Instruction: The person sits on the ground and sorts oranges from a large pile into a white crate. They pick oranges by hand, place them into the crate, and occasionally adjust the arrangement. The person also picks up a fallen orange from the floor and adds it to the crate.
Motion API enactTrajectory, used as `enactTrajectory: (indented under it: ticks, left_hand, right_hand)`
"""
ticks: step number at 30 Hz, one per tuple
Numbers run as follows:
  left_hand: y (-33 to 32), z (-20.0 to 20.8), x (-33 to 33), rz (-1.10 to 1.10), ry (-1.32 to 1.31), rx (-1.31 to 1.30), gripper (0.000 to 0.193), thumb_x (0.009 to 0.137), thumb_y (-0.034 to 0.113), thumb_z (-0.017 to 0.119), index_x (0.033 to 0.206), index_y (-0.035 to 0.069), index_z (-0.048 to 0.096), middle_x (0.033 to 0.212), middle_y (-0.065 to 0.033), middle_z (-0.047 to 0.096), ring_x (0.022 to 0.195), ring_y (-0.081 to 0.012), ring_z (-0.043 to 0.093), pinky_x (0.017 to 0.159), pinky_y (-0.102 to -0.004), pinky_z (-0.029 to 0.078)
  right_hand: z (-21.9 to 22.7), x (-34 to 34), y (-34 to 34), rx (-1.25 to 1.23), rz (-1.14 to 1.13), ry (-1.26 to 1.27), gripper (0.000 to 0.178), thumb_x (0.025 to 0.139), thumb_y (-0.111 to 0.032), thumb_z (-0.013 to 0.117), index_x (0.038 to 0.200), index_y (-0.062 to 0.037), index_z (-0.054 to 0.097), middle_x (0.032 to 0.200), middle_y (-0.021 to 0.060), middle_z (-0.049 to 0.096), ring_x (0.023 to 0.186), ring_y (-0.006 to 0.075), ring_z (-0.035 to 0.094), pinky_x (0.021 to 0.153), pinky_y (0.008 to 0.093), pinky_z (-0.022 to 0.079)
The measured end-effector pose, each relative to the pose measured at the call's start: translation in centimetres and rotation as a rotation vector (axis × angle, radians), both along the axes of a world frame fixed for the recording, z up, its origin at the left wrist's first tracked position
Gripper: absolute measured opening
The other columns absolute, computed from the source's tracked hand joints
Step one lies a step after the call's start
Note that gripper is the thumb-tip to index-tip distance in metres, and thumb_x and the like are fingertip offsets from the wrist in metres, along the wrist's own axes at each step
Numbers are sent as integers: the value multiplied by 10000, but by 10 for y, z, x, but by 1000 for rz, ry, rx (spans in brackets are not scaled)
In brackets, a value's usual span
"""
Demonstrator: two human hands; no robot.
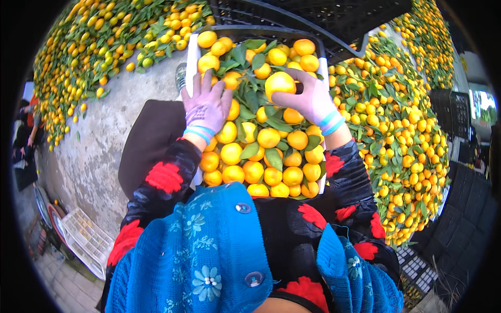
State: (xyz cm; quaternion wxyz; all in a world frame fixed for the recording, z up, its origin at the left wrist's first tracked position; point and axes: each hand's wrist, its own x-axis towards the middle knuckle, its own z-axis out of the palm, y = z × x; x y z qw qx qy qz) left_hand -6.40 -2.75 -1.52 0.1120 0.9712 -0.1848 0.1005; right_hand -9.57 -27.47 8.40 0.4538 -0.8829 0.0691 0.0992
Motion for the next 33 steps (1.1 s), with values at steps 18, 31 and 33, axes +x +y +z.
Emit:
enactTrajectory:
  ticks: [18,31,33]
  left_hand:
    - [8,-16,21,-71,91,71,375,978,331,405,1230,124,589,1437,-171,451,1366,-421,337,1098,-563,297]
    - [-22,146,-118,-391,1028,-1085,792,879,612,538,1454,107,336,1359,-221,507,1217,-378,541,1000,-457,454]
    - [2,156,-157,-457,1340,-1485,741,879,606,557,1432,144,386,1351,-162,492,1051,-362,631,798,-477,574]
  right_hand:
    - [8,-269,-124,1223,-784,-624,448,850,-130,592,1286,-48,522,1169,144,608,954,334,644,721,401,551]
    - [73,-226,-11,327,-414,-270,579,873,-130,683,1378,48,463,1325,211,537,1185,278,546,1003,383,450]
    - [87,-186,38,177,62,-331,754,803,-171,671,1460,-1,343,1402,171,463,1276,310,483,1064,406,396]
